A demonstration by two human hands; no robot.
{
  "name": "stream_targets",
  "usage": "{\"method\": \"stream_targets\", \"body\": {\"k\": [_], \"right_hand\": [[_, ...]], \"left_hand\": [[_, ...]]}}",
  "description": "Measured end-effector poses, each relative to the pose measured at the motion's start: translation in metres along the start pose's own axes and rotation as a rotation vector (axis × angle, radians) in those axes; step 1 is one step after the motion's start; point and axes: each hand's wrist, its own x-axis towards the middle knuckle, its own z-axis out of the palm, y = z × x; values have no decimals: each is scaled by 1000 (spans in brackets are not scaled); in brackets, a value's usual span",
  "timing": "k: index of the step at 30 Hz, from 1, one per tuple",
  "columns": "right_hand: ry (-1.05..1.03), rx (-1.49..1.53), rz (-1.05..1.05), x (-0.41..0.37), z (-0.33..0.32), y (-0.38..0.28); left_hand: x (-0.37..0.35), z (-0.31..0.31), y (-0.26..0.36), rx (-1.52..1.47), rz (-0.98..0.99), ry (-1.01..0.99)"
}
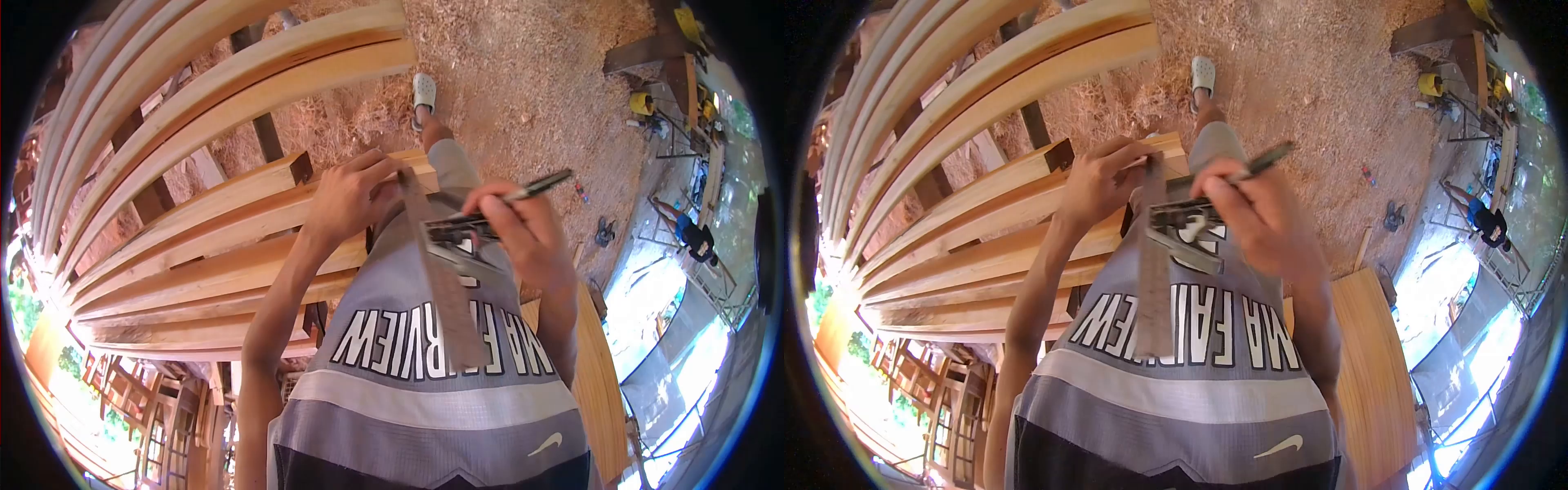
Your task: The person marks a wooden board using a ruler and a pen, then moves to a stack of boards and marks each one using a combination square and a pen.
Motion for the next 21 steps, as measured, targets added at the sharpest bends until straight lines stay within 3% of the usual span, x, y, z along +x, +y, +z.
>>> {"method": "stream_targets", "body": {"k": [2, 4, 7, 9, 10, 12, 16, 21], "right_hand": [[200, 206, 55, -27, -10, -5], [601, 240, -6, -54, -16, 12], [715, 426, -63, -77, -55, 40], [912, 439, -156, -74, -76, 65], [888, 442, -156, -66, -86, 68], [1020, 383, -80, -43, -106, 72], [886, 249, -170, 18, -151, 59], [624, -41, -468, 99, -157, -13]], "left_hand": [[-2, -1, 17, 53, -147, -3], [-10, 12, 20, 174, -81, -14], [-8, 42, 46, 258, -80, 51], [3, 49, 71, -11, 129, 99], [6, 60, 80, -2, 110, 110], [11, 81, 92, -283, 109, 21], [23, 99, 102, -376, -198, -80], [25, 86, 110, -419, -487, 118]]}}
